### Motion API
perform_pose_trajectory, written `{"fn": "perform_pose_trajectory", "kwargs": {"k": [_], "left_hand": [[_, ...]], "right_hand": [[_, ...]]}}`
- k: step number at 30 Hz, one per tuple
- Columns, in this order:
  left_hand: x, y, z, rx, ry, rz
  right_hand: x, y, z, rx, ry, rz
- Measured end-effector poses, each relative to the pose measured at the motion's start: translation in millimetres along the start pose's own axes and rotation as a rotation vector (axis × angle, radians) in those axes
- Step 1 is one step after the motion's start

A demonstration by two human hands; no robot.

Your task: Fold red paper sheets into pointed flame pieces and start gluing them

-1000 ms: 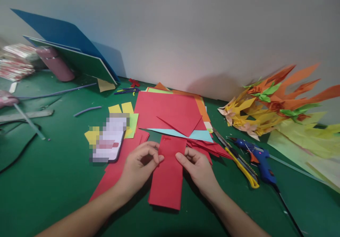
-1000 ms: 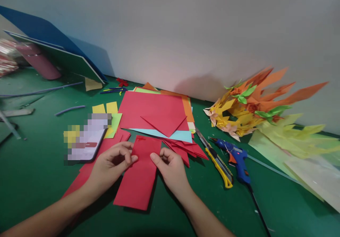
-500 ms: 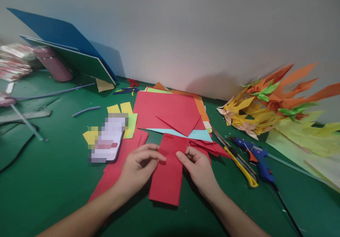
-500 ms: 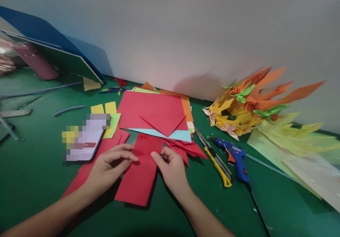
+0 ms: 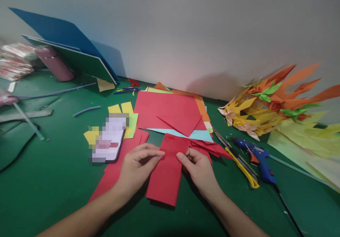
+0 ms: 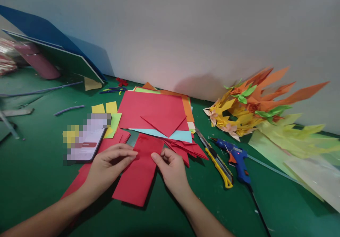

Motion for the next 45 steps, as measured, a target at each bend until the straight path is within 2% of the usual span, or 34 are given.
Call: {"fn": "perform_pose_trajectory", "kwargs": {"k": [8,17,23,26,28,30,32,36,45], "left_hand": [[3.3,2.6,-0.8,-0.093,-0.048,-0.183],[-0.3,5.1,0.5,0.061,0.028,0.042],[-0.3,9.8,4.2,0.127,0.14,0.226],[0.7,10.9,4.0,0.141,0.219,0.332],[0.7,11.4,3.0,0.127,0.263,0.41],[0.1,11.2,1.8,0.109,0.292,0.478],[-0.8,10.2,0.6,0.104,0.309,0.524],[-1.2,9.9,-1.3,0.121,0.341,0.575],[-0.4,15.1,-1.5,0.176,0.349,0.658]], "right_hand": [[2.4,1.3,-0.8,0.028,0.002,0.091],[2.7,2.0,0.2,-0.006,0.006,0.053],[4.4,-1.0,-1.3,-0.137,-0.038,-0.042],[3.4,-2.0,-3.5,-0.294,-0.1,-0.119],[2.8,1.0,-6.2,-0.427,-0.12,-0.253],[4.0,5.6,-8.8,-0.528,-0.079,-0.426],[7.2,9.8,-10.9,-0.594,0.022,-0.553],[13.2,14.1,-13.0,-0.656,0.18,-0.672],[12.4,15.2,-15.5,-0.722,0.204,-0.788]]}}
Point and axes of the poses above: each hand's wrist, its own z-axis towards the middle knuckle, its own x-axis out of the palm, y = z × x, the point moved 3 cm from there along z, towards the middle knuckle, and after that the axes turned 9 degrees about z, right-handed, at the moved point
